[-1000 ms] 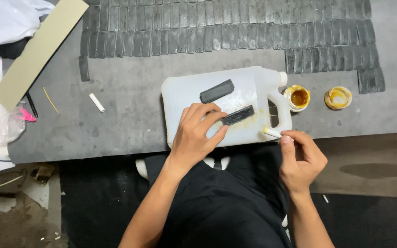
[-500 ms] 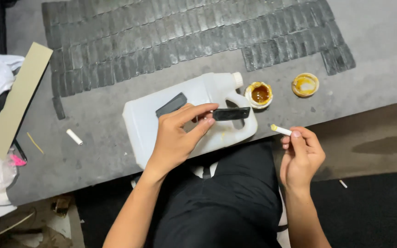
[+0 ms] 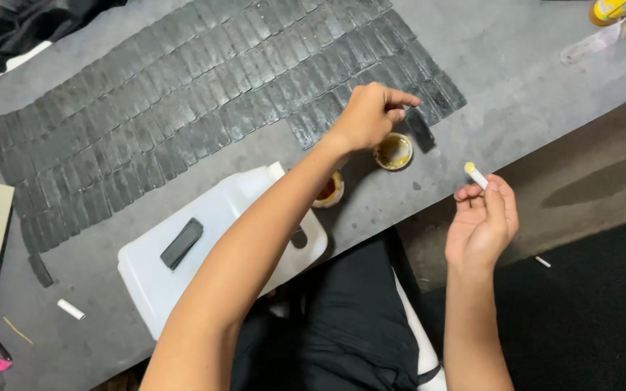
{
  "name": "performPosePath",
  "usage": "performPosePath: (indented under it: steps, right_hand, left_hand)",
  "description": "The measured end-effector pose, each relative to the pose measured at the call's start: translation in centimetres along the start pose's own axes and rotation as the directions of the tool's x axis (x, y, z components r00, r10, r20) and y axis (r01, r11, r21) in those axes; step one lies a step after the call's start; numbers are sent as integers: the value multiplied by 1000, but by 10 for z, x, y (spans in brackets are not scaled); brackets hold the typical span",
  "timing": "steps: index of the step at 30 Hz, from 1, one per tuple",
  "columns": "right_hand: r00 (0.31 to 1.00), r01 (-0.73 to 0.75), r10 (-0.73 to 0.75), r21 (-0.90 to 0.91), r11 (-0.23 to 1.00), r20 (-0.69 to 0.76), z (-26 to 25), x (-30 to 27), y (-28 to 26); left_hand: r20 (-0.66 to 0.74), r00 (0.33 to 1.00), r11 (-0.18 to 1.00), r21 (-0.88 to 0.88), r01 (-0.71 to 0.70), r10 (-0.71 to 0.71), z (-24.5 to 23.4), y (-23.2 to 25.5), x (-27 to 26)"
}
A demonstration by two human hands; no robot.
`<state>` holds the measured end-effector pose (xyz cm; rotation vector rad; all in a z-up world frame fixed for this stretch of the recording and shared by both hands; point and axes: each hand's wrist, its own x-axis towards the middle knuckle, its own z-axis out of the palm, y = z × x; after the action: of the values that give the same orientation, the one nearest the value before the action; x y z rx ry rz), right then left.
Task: Applying adhesive to small leather strips and arranging them on a work surface
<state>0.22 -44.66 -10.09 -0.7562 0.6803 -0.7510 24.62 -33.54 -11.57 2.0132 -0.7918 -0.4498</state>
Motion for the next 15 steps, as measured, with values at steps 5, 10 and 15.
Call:
performPosePath:
  steps: [5, 10, 15]
  right_hand:
    - [997, -59, 57, 30, 998, 43, 22, 28, 8]
    - [990, -131, 125, 109, 985, 60, 39, 42, 12]
    - [980, -194, 184, 156, 969, 76, 48, 49, 13]
  left_hand:
    - [27, 1000, 995, 100, 10, -12, 26, -32, 23]
    - [26, 1000, 982, 190, -14, 9, 18, -18, 14]
    - [43, 999, 970, 242, -7, -4, 12, -9, 11]
